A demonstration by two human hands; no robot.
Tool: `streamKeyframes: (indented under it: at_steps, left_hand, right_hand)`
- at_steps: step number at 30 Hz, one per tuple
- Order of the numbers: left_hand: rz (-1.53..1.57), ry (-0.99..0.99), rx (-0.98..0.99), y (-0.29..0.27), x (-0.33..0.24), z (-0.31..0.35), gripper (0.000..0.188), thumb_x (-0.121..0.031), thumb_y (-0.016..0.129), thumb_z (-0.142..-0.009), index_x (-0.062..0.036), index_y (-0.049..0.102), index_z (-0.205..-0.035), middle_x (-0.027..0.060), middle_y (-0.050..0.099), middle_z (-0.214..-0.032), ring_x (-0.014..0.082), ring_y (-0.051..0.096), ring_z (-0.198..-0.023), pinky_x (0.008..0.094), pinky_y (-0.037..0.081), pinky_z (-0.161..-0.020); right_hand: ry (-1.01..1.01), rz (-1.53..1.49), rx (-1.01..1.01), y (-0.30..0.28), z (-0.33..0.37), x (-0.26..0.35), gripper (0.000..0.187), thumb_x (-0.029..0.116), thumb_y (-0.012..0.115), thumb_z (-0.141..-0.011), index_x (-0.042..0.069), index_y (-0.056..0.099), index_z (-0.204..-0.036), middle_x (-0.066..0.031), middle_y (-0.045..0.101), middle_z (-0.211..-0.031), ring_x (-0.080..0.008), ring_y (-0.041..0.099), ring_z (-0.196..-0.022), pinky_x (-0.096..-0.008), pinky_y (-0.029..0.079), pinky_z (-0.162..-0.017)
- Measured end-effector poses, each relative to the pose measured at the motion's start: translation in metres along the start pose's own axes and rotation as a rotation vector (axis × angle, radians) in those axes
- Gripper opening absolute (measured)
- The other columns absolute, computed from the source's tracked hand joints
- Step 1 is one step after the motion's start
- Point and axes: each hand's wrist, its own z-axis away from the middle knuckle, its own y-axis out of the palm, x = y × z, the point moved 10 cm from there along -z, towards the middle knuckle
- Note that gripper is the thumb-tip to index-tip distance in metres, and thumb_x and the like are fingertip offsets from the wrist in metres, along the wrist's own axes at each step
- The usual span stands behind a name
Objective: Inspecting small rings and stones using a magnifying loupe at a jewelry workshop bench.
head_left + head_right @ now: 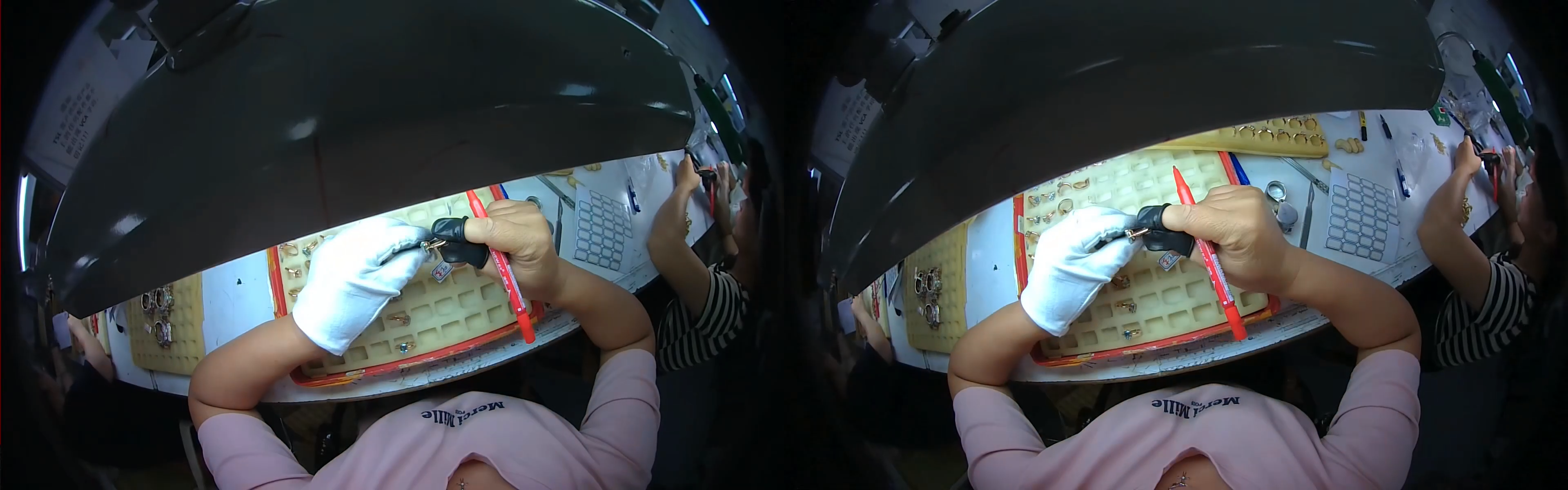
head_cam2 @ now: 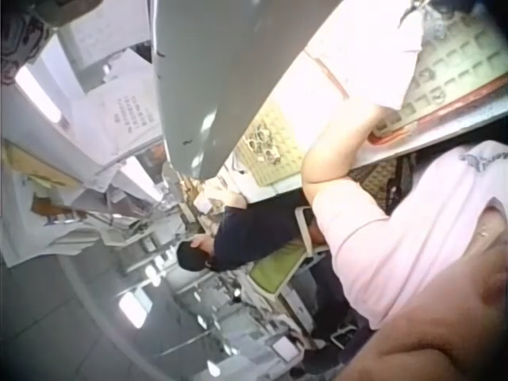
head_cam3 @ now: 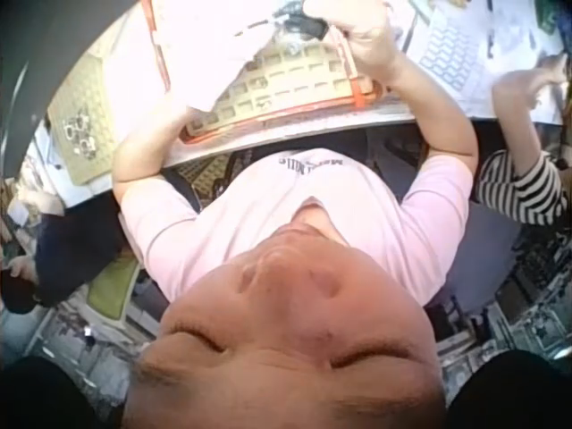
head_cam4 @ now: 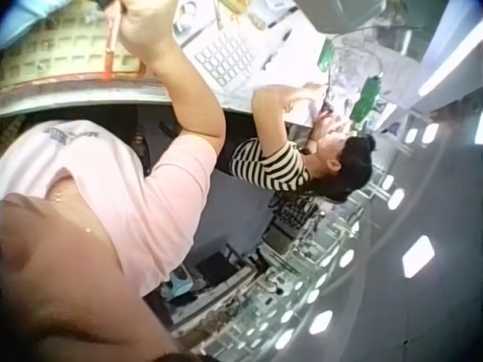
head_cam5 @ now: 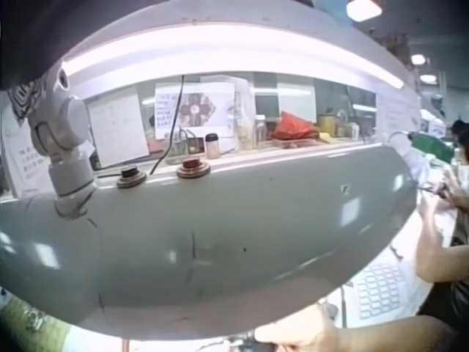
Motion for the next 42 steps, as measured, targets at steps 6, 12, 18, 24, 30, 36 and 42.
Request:
streamKeyframes:
  at_steps: [6, 12, 18, 24, 30, 36, 42]
  left_hand:
    - [-0.015, 0.045, -0.047, -0.007, -0.006, 0.001, 0.014, -0.009, 0.063, -0.077, -0.0041, 0.066, -0.089, 0.0106, 0.064, -0.088, 0.0256, 0.063, -0.076, 0.0328, 0.051, -0.066]
    - [0.017, 0.051, -0.141, -0.016, -0.010, 0.000, 0.013, -0.004, 0.066, -0.072, -0.0034, 0.068, -0.085, 0.0091, 0.065, -0.080, 0.0232, 0.061, -0.072, 0.0312, 0.049, -0.064]
    - [-0.161, 0.182, -0.130, -0.014, -0.027, 0.000, 0.010, -0.003, 0.069, -0.071, -0.0031, 0.066, -0.081, 0.0088, 0.063, -0.076, 0.0229, 0.060, -0.066, 0.0308, 0.048, -0.060]
    - [-0.108, 0.089, -0.127, -0.009, -0.014, -0.002, 0.006, -0.010, 0.065, -0.075, -0.0070, 0.064, -0.080, 0.0082, 0.059, -0.073, 0.0254, 0.058, -0.066, 0.0350, 0.046, -0.057]
    - [-0.049, -0.068, -0.125, -0.008, 0.002, -0.002, 0.023, -0.019, 0.070, -0.076, -0.0052, 0.064, -0.093, 0.0085, 0.062, -0.083, 0.0244, 0.062, -0.071, 0.0325, 0.050, -0.062]
    - [-0.074, 0.211, -0.081, -0.004, -0.034, 0.001, 0.019, -0.011, 0.068, -0.073, -0.0058, 0.065, -0.091, 0.0087, 0.062, -0.078, 0.0261, 0.059, -0.067, 0.0333, 0.048, -0.059]
    - [-0.081, 0.425, 0.104, 0.011, -0.054, 0.016, 0.033, -0.007, 0.070, -0.067, -0.0081, 0.063, -0.100, 0.0059, 0.062, -0.085, 0.0236, 0.061, -0.070, 0.0327, 0.047, -0.056]
  right_hand:
    - [0.021, -0.014, -0.006, 0.004, 0.003, -0.012, 0.021, 0.005, 0.072, -0.065, 0.004, 0.065, -0.086, -0.0093, 0.056, -0.056, -0.0232, 0.055, -0.050, -0.0322, 0.039, -0.049]
    - [0.049, 0.016, 0.029, 0.006, 0.002, -0.016, 0.022, 0.006, 0.072, -0.065, 0.006, 0.064, -0.085, -0.0097, 0.055, -0.056, -0.0246, 0.055, -0.050, -0.0342, 0.039, -0.049]
    - [0.010, 0.069, 0.019, 0.005, 0.000, -0.006, 0.025, 0.007, 0.073, -0.062, 0.006, 0.064, -0.086, -0.0079, 0.055, -0.056, -0.0244, 0.055, -0.051, -0.0345, 0.041, -0.049]
    - [-0.205, 0.345, 0.028, 0.005, -0.001, 0.021, 0.033, 0.002, 0.064, -0.058, 0.007, 0.062, -0.091, -0.0027, 0.048, -0.052, -0.0215, 0.048, -0.046, -0.0332, 0.036, -0.046]
    - [-0.092, 0.292, 0.055, -0.002, -0.016, 0.000, 0.023, 0.009, 0.071, -0.067, 0.007, 0.062, -0.088, -0.0065, 0.057, -0.059, -0.0248, 0.057, -0.053, -0.0339, 0.043, -0.051]
    - [-0.038, 0.726, -0.013, -0.050, -0.053, -0.047, 0.017, 0.016, 0.060, -0.081, 0.004, 0.063, -0.094, -0.0123, 0.065, -0.084, -0.0237, 0.061, -0.065, -0.0341, 0.049, -0.060]
    - [-0.019, 0.766, 0.107, -0.092, 0.022, -0.032, 0.018, 0.015, 0.058, -0.082, 0.004, 0.063, -0.095, -0.0130, 0.065, -0.086, -0.0241, 0.062, -0.068, -0.0346, 0.049, -0.062]
